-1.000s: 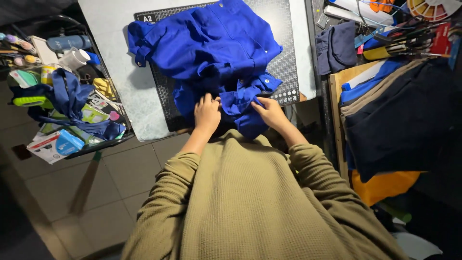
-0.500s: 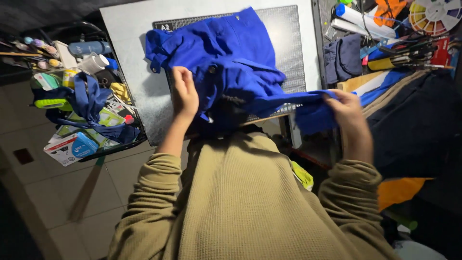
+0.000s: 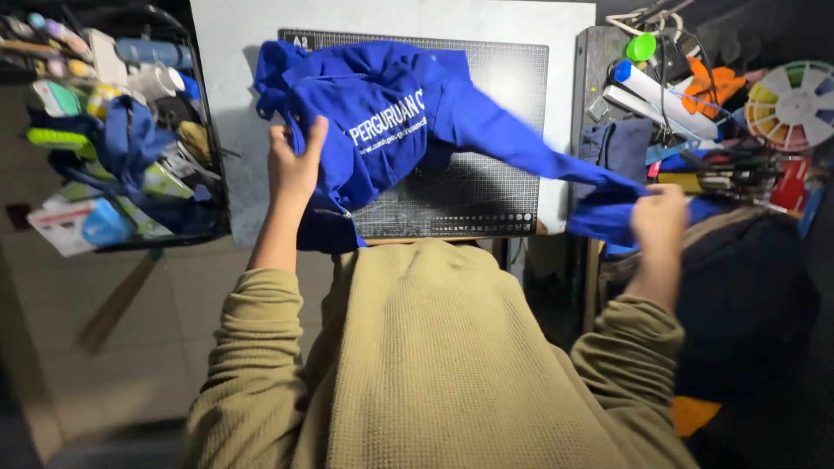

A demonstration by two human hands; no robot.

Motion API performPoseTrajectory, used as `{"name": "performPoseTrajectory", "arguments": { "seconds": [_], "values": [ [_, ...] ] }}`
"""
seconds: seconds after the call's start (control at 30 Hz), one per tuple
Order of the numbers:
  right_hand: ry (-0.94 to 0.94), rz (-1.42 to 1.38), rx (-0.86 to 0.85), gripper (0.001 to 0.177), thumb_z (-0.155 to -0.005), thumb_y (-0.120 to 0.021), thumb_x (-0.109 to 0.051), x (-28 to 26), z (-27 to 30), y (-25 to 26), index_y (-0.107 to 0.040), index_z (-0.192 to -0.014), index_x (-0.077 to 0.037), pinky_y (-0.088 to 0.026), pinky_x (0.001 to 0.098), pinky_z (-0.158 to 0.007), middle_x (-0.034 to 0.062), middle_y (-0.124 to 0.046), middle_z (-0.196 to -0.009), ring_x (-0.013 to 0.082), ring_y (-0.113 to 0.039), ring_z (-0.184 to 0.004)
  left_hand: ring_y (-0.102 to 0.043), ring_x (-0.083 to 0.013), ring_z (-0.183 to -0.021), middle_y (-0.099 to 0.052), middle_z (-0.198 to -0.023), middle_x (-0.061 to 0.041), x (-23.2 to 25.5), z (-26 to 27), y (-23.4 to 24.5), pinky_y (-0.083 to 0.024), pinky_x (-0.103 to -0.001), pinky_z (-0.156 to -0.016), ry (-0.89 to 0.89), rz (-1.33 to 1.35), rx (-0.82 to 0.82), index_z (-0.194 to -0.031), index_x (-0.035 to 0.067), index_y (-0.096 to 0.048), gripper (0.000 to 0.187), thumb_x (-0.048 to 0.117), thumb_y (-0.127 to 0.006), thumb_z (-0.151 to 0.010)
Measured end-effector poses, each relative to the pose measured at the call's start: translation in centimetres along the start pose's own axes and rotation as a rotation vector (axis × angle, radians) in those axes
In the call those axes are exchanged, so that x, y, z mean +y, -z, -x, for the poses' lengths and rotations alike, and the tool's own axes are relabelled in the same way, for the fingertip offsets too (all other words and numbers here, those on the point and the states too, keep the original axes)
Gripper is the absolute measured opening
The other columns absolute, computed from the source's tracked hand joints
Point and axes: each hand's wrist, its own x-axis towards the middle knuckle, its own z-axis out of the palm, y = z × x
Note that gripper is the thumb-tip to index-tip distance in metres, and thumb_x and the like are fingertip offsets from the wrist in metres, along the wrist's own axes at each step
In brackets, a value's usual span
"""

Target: Folding a pair of khaki pants, a pair of blue jeans, and a blue work shirt on a work surface.

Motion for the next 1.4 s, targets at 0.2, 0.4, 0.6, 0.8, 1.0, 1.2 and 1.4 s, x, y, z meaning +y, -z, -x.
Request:
{"name": "performPoseTrajectory", "arguments": {
  "seconds": [0.2,0.4,0.6,0.8,1.0,1.2,1.4],
  "values": [
    [0.182,-0.088,-0.330,0.038,-0.091,-0.071,-0.020,-14.4,0.8,-5.6,-0.065,-0.122,0.001,-0.053,0.0467,-0.094,0.0256,-0.070,-0.113,0.0406,-0.067,-0.106,-0.064,-0.0438,-0.117,-0.066,-0.124,-0.029,-4.9,3.6,-2.8,-0.051,-0.045,-0.097,0.148,-0.297,-0.007,-0.128,-0.006,-0.056,0.070,0.048,-0.078,-0.088],
    [0.554,-0.421,-0.495,0.054,-0.098,-0.078,-0.025,-23.2,-0.2,-14.9,-0.052,-0.136,0.002,-0.049,0.0463,-0.105,0.0272,-0.063,-0.131,0.0423,-0.062,-0.123,-0.055,-0.0441,-0.131,-0.055,-0.143,-0.031,-6.5,6.7,-2.8,-0.045,-0.045,-0.107,0.099,-0.288,-0.016,-0.147,-0.004,-0.046,0.066,0.035,-0.068,-0.098],
    [0.411,-0.482,-0.700,0.086,-0.088,-0.083,-0.028,-31.1,1.9,-15.4,-0.032,-0.155,-0.006,-0.049,0.0441,-0.099,0.0280,-0.059,-0.128,0.0408,-0.061,-0.115,-0.058,-0.0406,-0.131,-0.059,-0.141,-0.026,-9.3,9.7,-3.6,-0.047,-0.044,-0.109,-0.064,-0.272,-0.051,-0.146,-0.001,-0.049,0.050,0.017,-0.059,-0.100],
    [0.551,-0.345,-0.367,0.069,-0.077,-0.083,-0.016,-23.6,5.7,-20.3,-0.045,-0.133,-0.006,-0.052,0.0437,-0.082,0.0253,-0.063,-0.106,0.0400,-0.063,-0.094,-0.067,-0.0384,-0.120,-0.067,-0.136,-0.017,-3.4,14.0,-6.4,-0.051,-0.042,-0.105,-0.650,-0.193,-0.560,-0.102,0.023,-0.078,0.035,0.012,-0.065,-0.071],
    [-0.672,-0.863,-0.658,0.057,-0.090,-0.067,-0.042,-13.6,7.7,-21.8,-0.043,-0.130,-0.010,-0.045,0.0425,-0.061,0.0170,-0.062,-0.089,0.0283,-0.055,-0.073,-0.069,-0.0376,-0.107,-0.075,-0.115,-0.016,-2.4,14.3,-6.9,-0.049,-0.048,-0.094,-0.510,-0.213,-0.853,-0.109,0.015,-0.077,0.039,0.008,-0.057,-0.076],
    [-0.575,-0.864,-0.801,0.073,-0.088,-0.062,-0.063,-18.8,14.3,-15.4,-0.047,-0.134,-0.008,-0.054,0.0401,-0.072,0.0121,-0.068,-0.106,0.0224,-0.066,-0.092,-0.077,-0.0246,-0.089,-0.080,-0.098,-0.006,-0.9,11.5,-5.4,-0.060,-0.038,-0.078,-0.192,-0.201,-0.886,-0.107,0.017,-0.075,0.032,0.010,-0.053,-0.086],
    [0.105,-0.448,-0.708,0.077,-0.077,-0.081,-0.041,-19.2,18.6,-16.8,-0.050,-0.134,0.002,-0.054,0.0411,-0.088,0.0218,-0.070,-0.113,0.0325,-0.070,-0.104,-0.072,-0.0262,-0.098,-0.075,-0.102,-0.006,-1.6,8.1,-6.5,-0.057,-0.037,-0.087,-0.361,-0.222,-0.707,-0.105,0.014,-0.073,0.025,0.007,-0.053,-0.092]
  ]
}}
